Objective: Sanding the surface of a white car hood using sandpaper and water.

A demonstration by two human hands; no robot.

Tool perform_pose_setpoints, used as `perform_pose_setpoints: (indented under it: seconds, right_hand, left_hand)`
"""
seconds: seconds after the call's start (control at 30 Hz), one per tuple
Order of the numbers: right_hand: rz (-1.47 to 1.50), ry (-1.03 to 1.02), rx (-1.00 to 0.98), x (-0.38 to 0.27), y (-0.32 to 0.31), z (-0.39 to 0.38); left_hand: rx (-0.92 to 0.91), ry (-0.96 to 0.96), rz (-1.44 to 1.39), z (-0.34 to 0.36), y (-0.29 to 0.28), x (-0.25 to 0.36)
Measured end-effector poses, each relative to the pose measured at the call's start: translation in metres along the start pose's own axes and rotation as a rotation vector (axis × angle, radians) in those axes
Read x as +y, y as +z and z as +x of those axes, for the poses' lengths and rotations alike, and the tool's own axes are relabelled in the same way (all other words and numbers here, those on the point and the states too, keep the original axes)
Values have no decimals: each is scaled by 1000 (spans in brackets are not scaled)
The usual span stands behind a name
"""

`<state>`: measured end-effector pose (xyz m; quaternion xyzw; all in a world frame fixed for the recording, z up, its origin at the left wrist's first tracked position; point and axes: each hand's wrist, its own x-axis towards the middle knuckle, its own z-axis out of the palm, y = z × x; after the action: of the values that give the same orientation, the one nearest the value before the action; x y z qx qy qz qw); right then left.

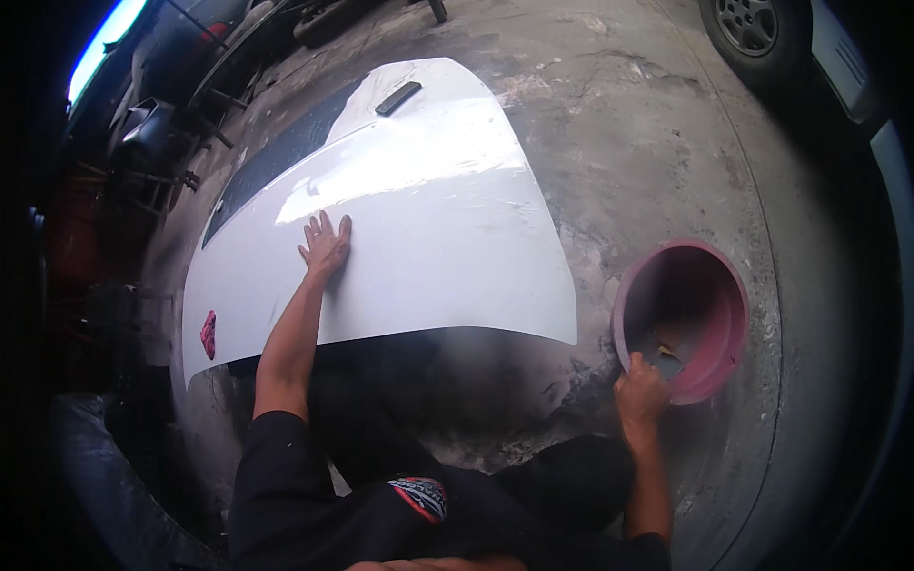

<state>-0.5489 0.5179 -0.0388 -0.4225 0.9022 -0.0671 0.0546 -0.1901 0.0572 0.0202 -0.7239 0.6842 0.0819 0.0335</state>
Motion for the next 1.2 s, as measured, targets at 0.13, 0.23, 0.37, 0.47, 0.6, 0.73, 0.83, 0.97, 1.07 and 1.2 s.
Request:
perform_pose_setpoints:
  seconds: [0.13,0.23,0.37,0.47,0.6,0.73,0.83,0.97,1.07,1.2]
  right_hand:
    - [-13,-16,27,-4,-18,83]
    - [-73,20,2,-10,-20,156]
    - [212,-250,-34,-17,-7,238]
    - [318,-307,-2,-18,5,264]
    - [274,-207,-77,-20,15,267]
    - [108,-74,-166,-26,16,264]
    - [89,-41,-151,-33,11,262]
    - [83,28,-93,-40,1,263]
    - [-9,60,-123,-43,-4,266]
    - [-55,90,-159,-47,-9,268]
  left_hand:
    - [37,-43,4,-6,5,8]
    - [91,-40,-40,-11,7,11]
    - [88,-54,-59,-14,4,14]
    - [37,-66,-37,-14,0,13]
    - [-26,-67,-59,-15,-7,13]
    - [-91,-27,-60,-10,-15,14]
    - [-98,1,-47,-4,-23,0]
    - [-108,250,-36,-2,-38,-72]
    - [114,-143,39,-13,-51,-175]
    - [178,-575,349,-29,-59,-327]
